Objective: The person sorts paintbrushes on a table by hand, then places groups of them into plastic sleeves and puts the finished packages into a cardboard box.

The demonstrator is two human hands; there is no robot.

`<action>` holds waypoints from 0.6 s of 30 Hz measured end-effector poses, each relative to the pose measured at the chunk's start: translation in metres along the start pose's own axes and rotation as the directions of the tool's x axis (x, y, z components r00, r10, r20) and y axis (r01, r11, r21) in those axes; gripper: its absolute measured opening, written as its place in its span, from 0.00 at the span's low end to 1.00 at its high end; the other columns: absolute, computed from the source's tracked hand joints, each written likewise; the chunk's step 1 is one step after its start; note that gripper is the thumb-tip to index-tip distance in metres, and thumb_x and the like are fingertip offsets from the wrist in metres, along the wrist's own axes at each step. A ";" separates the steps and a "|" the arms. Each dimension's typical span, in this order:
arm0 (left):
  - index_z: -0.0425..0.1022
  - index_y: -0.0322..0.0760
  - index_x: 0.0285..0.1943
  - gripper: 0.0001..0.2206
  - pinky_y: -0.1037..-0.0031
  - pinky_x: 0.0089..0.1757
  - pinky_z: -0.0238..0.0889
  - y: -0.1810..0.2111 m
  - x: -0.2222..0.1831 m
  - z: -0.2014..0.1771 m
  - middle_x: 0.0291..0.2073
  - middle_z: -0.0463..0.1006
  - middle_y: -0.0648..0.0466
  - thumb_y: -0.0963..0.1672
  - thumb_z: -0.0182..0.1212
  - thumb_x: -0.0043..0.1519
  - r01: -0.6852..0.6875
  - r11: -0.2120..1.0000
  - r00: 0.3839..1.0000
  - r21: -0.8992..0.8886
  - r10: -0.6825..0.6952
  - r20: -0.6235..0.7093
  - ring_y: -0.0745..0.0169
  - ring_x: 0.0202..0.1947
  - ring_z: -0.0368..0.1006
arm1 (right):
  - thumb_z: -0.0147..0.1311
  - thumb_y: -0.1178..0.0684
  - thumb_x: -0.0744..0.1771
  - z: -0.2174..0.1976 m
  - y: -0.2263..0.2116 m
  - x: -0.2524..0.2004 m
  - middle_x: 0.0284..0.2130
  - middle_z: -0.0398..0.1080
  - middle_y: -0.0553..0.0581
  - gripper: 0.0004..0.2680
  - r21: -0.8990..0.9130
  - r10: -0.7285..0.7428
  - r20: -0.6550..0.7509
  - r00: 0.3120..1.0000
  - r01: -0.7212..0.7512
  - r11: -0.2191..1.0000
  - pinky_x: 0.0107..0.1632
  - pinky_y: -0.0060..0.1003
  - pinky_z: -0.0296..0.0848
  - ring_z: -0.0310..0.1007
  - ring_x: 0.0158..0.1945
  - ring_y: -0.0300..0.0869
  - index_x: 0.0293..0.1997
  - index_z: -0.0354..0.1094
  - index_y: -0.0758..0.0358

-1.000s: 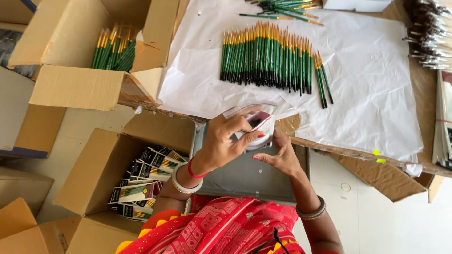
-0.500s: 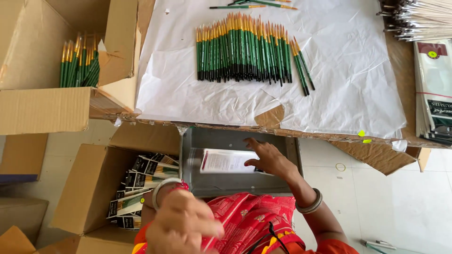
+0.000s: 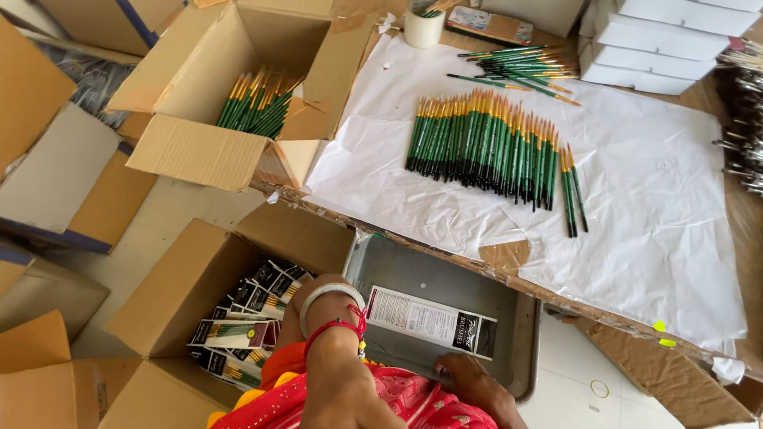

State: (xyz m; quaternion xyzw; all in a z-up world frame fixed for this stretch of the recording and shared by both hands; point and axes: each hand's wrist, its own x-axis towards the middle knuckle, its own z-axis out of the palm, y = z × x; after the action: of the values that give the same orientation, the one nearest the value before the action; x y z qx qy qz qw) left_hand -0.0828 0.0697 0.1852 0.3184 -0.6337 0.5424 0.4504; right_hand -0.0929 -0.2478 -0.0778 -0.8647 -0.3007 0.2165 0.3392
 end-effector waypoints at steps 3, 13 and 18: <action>0.69 0.38 0.23 0.11 0.71 0.27 0.66 0.011 -0.004 -0.002 0.23 0.67 0.59 0.33 0.57 0.55 -0.020 1.000 1.000 0.003 0.020 0.020 0.64 0.20 0.72 | 0.56 0.63 0.63 -0.035 -0.052 -0.002 0.33 0.82 0.57 0.07 0.087 0.292 0.210 0.933 -0.315 0.945 0.45 0.38 0.81 0.84 0.39 0.43 0.41 0.77 0.60; 0.66 0.39 0.21 0.13 0.70 0.27 0.66 0.022 0.011 0.011 0.21 0.65 0.60 0.31 0.54 0.53 -0.108 0.988 0.993 -0.109 0.113 0.039 0.64 0.20 0.69 | 0.64 0.57 0.61 -0.161 -0.115 -0.074 0.41 0.80 0.56 0.10 -0.088 -0.056 -0.525 0.849 0.012 0.996 0.41 0.37 0.81 0.82 0.40 0.43 0.45 0.77 0.62; 0.65 0.39 0.21 0.14 0.70 0.27 0.66 0.029 0.015 0.019 0.20 0.64 0.60 0.30 0.53 0.52 -0.143 0.971 0.989 -0.190 0.150 0.019 0.64 0.20 0.67 | 0.52 0.50 0.69 -0.231 0.103 -0.246 0.48 0.75 0.59 0.09 -0.271 -0.417 -0.437 0.797 0.326 0.906 0.35 0.35 0.82 0.78 0.48 0.46 0.50 0.73 0.63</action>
State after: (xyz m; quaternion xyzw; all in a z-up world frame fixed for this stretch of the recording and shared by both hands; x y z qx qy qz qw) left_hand -0.1188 0.0581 0.1876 0.2358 -0.7114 0.5064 0.4266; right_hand -0.0991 -0.5778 0.0457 -0.8418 -0.3886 -0.1068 0.3592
